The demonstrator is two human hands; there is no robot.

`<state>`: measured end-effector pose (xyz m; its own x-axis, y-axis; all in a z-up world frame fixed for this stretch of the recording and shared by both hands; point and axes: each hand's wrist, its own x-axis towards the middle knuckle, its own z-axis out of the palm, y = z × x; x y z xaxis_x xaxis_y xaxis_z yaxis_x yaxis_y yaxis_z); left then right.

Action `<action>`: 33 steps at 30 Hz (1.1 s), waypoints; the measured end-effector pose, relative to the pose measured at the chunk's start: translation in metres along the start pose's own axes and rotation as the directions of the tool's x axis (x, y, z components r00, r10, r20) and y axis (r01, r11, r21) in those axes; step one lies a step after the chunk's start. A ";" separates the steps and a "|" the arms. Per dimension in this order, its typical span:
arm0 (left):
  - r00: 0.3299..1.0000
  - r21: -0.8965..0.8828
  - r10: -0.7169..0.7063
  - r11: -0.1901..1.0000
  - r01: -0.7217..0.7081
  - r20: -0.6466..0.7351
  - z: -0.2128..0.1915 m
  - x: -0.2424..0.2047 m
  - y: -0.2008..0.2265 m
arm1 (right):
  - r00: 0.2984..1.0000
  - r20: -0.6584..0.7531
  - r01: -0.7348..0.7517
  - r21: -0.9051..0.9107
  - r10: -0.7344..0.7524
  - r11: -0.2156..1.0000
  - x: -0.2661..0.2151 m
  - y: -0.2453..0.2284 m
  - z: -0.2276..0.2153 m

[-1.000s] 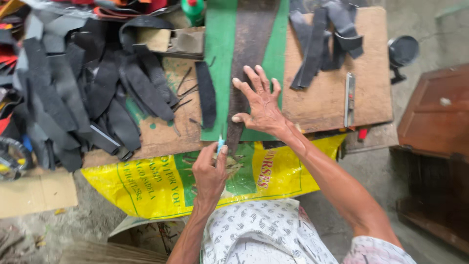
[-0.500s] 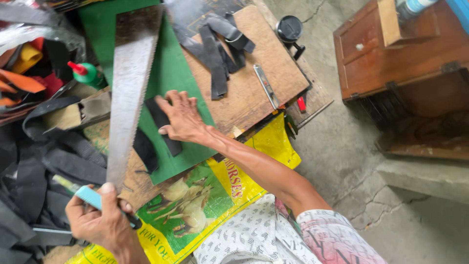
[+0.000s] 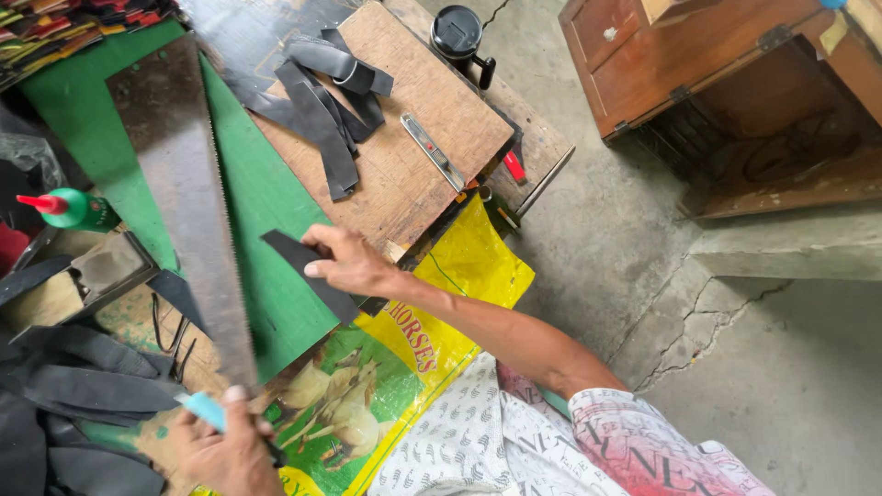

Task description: The person uses a utility knife and a metal saw as a straightedge to cut narrow strips from black rubber sheets on a wooden workbench. The person repeatedly positions the saw, cuts along its edge, and sets the cut strips aside.

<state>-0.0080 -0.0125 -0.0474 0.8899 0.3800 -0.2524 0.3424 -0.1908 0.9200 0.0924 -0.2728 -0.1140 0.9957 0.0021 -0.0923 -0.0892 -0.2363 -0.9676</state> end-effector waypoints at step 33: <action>0.893 -0.154 0.010 0.986 0.067 0.451 0.068 0.009 0.051 | 0.982 0.103 -0.186 0.605 0.156 0.774 -0.030 -0.033 -0.024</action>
<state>0.0376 -0.0802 -0.0234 0.9335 -0.0707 -0.3515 0.3507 -0.0235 0.9362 0.0656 -0.2888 -0.0734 0.9619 0.0652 -0.2656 -0.2687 0.4048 -0.8740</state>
